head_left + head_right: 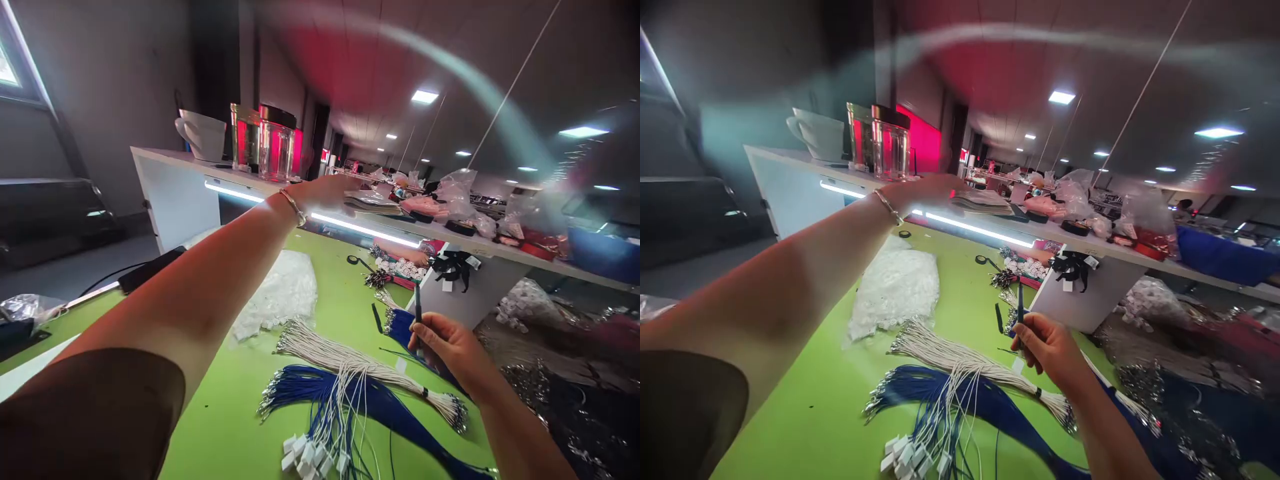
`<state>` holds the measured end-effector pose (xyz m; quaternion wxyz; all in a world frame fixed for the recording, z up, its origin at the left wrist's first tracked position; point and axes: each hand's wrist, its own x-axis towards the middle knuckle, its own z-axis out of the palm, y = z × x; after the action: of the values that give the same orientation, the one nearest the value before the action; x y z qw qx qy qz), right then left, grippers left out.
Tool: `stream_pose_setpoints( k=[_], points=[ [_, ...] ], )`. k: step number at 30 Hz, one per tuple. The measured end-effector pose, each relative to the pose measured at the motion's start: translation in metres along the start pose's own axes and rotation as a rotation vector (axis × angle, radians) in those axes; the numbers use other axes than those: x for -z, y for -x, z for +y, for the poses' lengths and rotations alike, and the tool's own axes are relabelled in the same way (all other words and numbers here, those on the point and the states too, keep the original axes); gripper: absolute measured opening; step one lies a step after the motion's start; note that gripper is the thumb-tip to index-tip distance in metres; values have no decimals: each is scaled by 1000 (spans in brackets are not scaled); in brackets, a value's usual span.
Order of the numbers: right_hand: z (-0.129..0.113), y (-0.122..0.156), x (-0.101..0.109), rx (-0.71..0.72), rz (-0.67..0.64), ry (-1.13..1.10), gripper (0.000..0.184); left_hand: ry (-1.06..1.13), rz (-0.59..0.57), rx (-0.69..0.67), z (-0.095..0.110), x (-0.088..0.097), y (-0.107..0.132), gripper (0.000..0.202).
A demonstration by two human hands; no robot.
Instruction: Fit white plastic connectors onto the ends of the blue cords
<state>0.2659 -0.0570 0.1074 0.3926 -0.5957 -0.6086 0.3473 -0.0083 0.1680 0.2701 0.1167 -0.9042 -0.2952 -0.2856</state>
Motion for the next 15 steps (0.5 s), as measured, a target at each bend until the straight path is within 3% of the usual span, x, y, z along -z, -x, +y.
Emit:
stream_pose_setpoints(
  k=[3, 7, 11, 15],
  points=[
    [-13, -11, 12, 15, -8, -24, 49, 83, -200, 53, 15, 13, -3, 37],
    [-37, -30, 22, 49, -13, -17, 48, 164, -96, 150, 28, 17, -9, 9],
    [-67, -52, 28, 87, -44, -19, 47, 150, -113, 86, 19, 17, -16, 11],
    [-101, -69, 27, 124, -52, 125, 45, 38, -112, 48, 12, 16, -14, 19]
  ],
)
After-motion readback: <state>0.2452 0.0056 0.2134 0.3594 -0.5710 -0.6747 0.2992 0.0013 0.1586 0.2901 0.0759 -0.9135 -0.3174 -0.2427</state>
